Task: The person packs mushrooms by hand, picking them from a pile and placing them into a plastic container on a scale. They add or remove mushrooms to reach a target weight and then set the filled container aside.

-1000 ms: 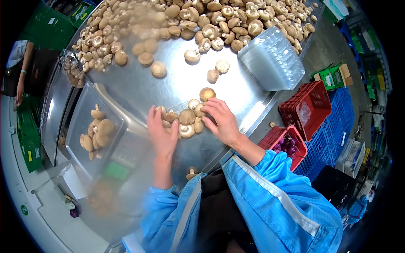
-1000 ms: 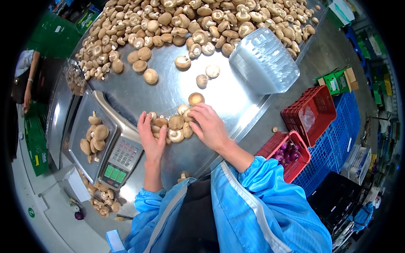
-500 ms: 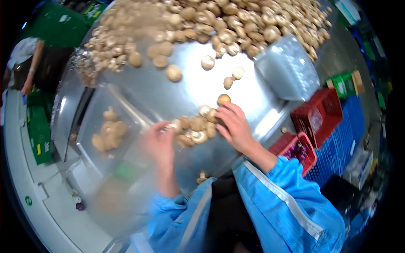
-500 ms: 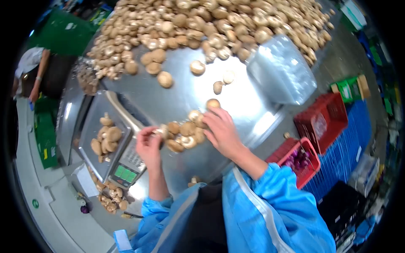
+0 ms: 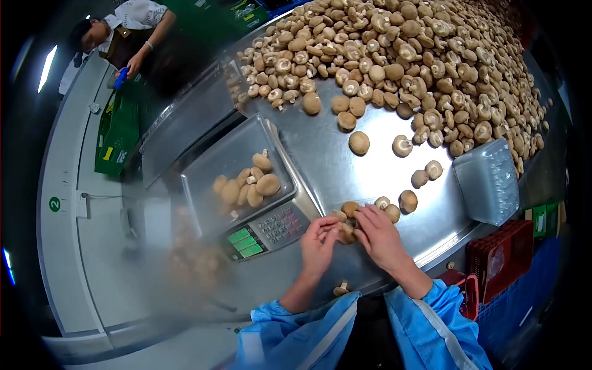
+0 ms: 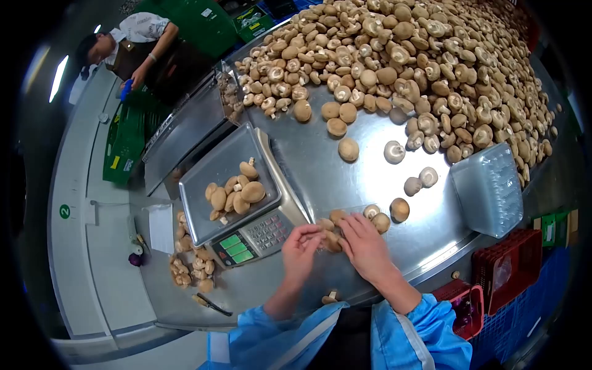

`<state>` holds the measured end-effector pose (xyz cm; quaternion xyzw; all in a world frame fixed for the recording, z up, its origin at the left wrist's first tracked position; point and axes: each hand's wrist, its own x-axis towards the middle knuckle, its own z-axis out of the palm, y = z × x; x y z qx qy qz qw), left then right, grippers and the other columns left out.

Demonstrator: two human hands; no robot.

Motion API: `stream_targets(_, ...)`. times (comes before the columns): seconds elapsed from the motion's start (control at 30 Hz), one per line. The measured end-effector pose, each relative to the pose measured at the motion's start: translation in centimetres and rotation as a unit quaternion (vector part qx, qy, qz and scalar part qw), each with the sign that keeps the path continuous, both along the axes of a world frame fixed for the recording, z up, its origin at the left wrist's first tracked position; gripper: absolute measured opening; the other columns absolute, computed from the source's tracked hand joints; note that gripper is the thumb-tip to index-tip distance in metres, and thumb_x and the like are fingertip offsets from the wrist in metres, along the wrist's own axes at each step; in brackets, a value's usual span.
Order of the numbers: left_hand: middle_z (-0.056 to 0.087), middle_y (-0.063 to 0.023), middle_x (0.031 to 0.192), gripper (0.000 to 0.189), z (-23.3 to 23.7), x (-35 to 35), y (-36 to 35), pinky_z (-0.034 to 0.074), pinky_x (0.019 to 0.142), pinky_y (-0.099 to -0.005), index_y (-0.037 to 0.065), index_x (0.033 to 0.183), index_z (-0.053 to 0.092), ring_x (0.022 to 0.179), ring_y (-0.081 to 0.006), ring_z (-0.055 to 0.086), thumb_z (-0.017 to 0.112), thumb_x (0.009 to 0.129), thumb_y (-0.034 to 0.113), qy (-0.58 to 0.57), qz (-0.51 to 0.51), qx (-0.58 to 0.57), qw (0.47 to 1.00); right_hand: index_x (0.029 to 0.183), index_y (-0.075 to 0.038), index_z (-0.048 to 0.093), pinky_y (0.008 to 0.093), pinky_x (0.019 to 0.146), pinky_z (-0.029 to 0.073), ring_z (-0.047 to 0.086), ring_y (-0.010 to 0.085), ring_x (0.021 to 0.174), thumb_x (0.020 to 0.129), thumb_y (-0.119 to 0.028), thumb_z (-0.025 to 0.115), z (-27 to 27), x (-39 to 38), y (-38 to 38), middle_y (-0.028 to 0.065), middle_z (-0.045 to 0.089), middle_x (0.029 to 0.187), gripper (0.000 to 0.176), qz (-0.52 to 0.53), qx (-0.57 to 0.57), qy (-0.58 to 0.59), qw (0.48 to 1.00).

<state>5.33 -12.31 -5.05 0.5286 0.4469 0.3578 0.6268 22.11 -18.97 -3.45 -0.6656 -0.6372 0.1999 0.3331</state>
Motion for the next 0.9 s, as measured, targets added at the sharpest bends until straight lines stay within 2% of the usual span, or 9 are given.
stream_targets(0.07,0.065,-0.0098,0.103,0.022,1.1,-1.6,0.0,0.054,0.076,-0.0255,-0.003,0.112,0.057,0.093,-0.0155,0.066,0.059,0.090,-0.002,0.013,0.010,-0.005,1.000,0.131,-0.003,0.050,0.0439,0.107,0.036,0.043,0.0339,0.129,0.086,-0.016,0.064,-0.5,-0.5,0.3,0.0144,0.050,0.133,0.049,0.019,0.008,-0.059,0.998)
stream_targets(0.13,0.065,-0.0091,0.099,0.019,2.4,-3.8,0.8,0.054,0.073,-0.0249,-0.002,0.110,0.058,0.091,-0.0153,0.066,0.057,0.091,-0.003,0.078,0.044,0.072,0.993,0.137,-0.005,0.045,0.0465,0.112,0.028,0.037,0.0354,0.134,0.088,-0.021,0.062,-0.7,-0.8,0.1,0.0143,0.043,0.141,0.054,0.036,-0.012,-0.084,0.996)
stream_targets(0.27,0.065,-0.0093,0.098,0.015,4.7,-10.3,4.2,0.053,0.068,-0.0238,-0.001,0.106,0.059,0.085,-0.0141,0.066,0.056,0.091,-0.002,0.093,0.196,0.135,0.967,0.136,-0.004,0.046,0.0463,0.110,0.032,0.036,0.0378,0.135,0.088,-0.018,0.064,0.1,-0.4,-0.3,0.0165,0.044,0.141,0.054,-0.001,-0.030,-0.014,0.999)
stream_targets(0.33,0.066,-0.0093,0.101,0.015,6.1,-13.0,5.6,0.051,0.068,-0.0219,-0.001,0.107,0.058,0.083,-0.0129,0.065,0.055,0.092,-0.002,0.113,0.267,0.127,0.949,0.136,-0.004,0.047,0.0461,0.110,0.032,0.037,0.0379,0.134,0.087,-0.018,0.065,0.2,-0.5,-0.6,0.0167,0.044,0.141,0.054,0.011,-0.043,-0.017,0.999)
stream_targets(0.43,0.066,-0.0089,0.101,0.015,6.8,-15.5,6.5,0.051,0.068,-0.0213,-0.001,0.108,0.058,0.084,-0.0122,0.064,0.055,0.094,0.000,0.142,0.296,0.146,0.933,0.134,-0.004,0.048,0.0458,0.110,0.032,0.039,0.0378,0.133,0.087,-0.018,0.065,-0.2,-1.2,-0.4,0.0170,0.046,0.139,0.052,0.035,-0.047,-0.025,0.998)
stream_targets(0.6,0.065,-0.0066,0.098,0.024,4.8,-17.4,7.4,0.049,0.064,-0.0196,-0.001,0.114,0.058,0.081,-0.0104,0.064,0.061,0.090,0.004,0.177,0.268,0.125,0.939,0.130,-0.003,0.051,0.0439,0.108,0.035,0.042,0.0373,0.129,0.088,-0.014,0.064,-0.1,-2.5,0.3,0.0174,0.050,0.134,0.045,0.011,-0.027,-0.009,1.000)
stream_targets(0.7,0.065,-0.0059,0.094,0.025,2.6,-19.4,10.9,0.049,0.060,-0.0208,-0.003,0.110,0.059,0.078,-0.0094,0.063,0.063,0.086,0.002,0.235,0.257,0.127,0.929,0.125,-0.003,0.055,0.0419,0.104,0.039,0.047,0.0367,0.125,0.088,-0.010,0.063,0.2,-1.9,-0.2,0.0171,0.053,0.130,0.039,-0.032,-0.009,0.020,0.999)
stream_targets(0.8,0.065,-0.0047,0.082,0.026,1.3,-20.9,14.9,0.046,0.052,-0.0226,-0.004,0.104,0.061,0.066,-0.0089,0.060,0.065,0.079,-0.001,0.425,0.159,0.216,0.865,0.116,-0.003,0.061,0.0387,0.098,0.045,0.055,0.0349,0.114,0.086,-0.003,0.063,0.1,-1.2,-0.8,0.0159,0.057,0.123,0.029,-0.067,0.001,0.042,0.997)
stream_targets(0.9,0.062,-0.0036,0.070,0.026,2.0,-20.3,17.1,0.042,0.045,-0.0247,-0.004,0.100,0.062,0.054,-0.0096,0.056,0.066,0.074,-0.003,0.337,0.105,0.060,0.934,0.113,-0.003,0.061,0.0381,0.097,0.046,0.056,0.0340,0.113,0.086,0.000,0.062,-0.1,-1.3,-1.7,0.0153,0.059,0.120,0.028,-0.060,0.019,0.072,0.995)
